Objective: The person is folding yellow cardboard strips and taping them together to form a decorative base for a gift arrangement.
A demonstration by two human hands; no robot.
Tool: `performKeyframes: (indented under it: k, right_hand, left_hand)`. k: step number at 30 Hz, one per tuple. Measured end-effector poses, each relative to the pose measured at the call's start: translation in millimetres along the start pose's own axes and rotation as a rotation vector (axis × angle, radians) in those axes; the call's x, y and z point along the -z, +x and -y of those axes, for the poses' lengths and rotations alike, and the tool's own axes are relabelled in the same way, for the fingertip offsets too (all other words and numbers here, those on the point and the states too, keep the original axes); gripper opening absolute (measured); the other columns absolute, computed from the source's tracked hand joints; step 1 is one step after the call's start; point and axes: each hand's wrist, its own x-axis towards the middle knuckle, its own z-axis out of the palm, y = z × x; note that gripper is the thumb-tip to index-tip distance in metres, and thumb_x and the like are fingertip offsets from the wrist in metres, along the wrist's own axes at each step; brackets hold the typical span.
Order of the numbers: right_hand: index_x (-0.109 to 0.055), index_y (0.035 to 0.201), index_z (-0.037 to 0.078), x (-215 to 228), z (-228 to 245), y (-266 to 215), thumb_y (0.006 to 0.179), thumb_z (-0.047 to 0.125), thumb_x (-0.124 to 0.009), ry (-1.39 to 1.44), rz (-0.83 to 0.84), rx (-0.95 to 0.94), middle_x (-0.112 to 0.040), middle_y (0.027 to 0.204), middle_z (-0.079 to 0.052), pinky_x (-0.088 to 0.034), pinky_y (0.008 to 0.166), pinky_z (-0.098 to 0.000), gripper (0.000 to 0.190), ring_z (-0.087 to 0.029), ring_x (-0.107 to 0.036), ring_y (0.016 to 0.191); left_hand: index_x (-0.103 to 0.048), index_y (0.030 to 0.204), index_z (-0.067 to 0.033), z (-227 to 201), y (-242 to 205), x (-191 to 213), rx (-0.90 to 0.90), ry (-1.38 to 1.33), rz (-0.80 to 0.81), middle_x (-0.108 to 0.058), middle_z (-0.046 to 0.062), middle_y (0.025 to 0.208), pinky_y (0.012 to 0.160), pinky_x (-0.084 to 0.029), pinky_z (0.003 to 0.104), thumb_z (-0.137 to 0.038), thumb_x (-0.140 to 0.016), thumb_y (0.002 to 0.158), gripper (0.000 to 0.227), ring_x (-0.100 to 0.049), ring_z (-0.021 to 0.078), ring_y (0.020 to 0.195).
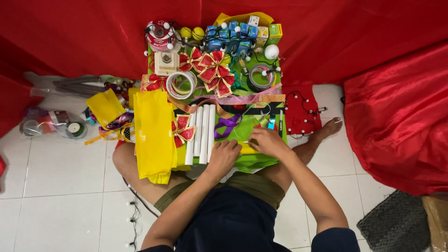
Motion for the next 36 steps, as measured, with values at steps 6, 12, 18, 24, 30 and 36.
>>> performKeyframes:
  k: [6,12,18,24,30,36]
  right_hand:
    - [-0.076,0.088,0.016,10,9,3,0.09,0.026,-0.073,-0.027,0.035,-0.045,-0.07,0.091,0.0,-0.056,0.083,-0.0366,0.011,-0.022,-0.069,0.096]
    - [-0.076,0.089,0.018,23,20,0,0.09,0.027,-0.071,-0.026,0.019,-0.082,-0.071,0.093,0.003,-0.059,0.082,-0.0342,0.01,-0.02,-0.071,0.094]
    - [-0.074,0.089,0.02,19,20,-5,0.088,0.03,-0.07,-0.004,-0.034,-0.117,-0.07,0.093,0.003,-0.061,0.079,-0.0373,0.011,-0.022,-0.071,0.093]
    - [-0.075,0.088,0.022,9,19,-6,0.089,0.03,-0.071,-0.022,-0.057,-0.131,-0.071,0.094,0.005,-0.062,0.075,-0.0366,0.01,-0.021,-0.072,0.092]
    - [-0.075,0.088,0.02,13,23,-7,0.09,0.031,-0.071,-0.001,-0.061,-0.141,-0.071,0.095,0.005,-0.062,0.073,-0.0376,0.012,-0.021,-0.073,0.092]
    - [-0.077,0.092,0.018,24,31,-5,0.094,0.029,-0.068,0.045,0.022,-0.16,-0.073,0.098,0.001,-0.063,0.075,-0.0395,0.014,-0.024,-0.072,0.096]
  left_hand:
    - [-0.071,0.111,-0.0192,0,-1,-3,0.001,-0.028,0.033,-0.071,0.006,0.105,0.081,-0.054,0.044,-0.02,-0.064,0.099,0.013,-0.071,0.0283,0.099]
    - [-0.071,0.107,-0.0197,-2,0,4,0.0,-0.003,0.0,-0.073,0.005,0.105,0.079,-0.055,0.042,-0.019,-0.066,0.097,0.012,-0.071,0.0274,0.098]
    - [-0.071,0.111,-0.0189,-2,2,9,0.005,-0.036,0.027,-0.073,0.006,0.107,0.081,-0.056,0.043,-0.018,-0.064,0.098,0.015,-0.071,0.0282,0.1]
    - [-0.07,0.108,-0.0204,0,0,2,0.01,-0.022,0.025,-0.073,0.005,0.106,0.081,-0.055,0.042,-0.021,-0.066,0.097,0.012,-0.071,0.0274,0.1]
    - [-0.07,0.108,-0.0192,-3,2,11,0.014,-0.028,0.04,-0.073,0.006,0.106,0.081,-0.055,0.042,-0.021,-0.066,0.098,0.012,-0.071,0.0278,0.1]
    - [-0.07,0.109,-0.0195,-2,2,8,0.02,-0.024,0.048,-0.073,0.005,0.107,0.081,-0.055,0.041,-0.023,-0.067,0.097,0.013,-0.07,0.0272,0.101]
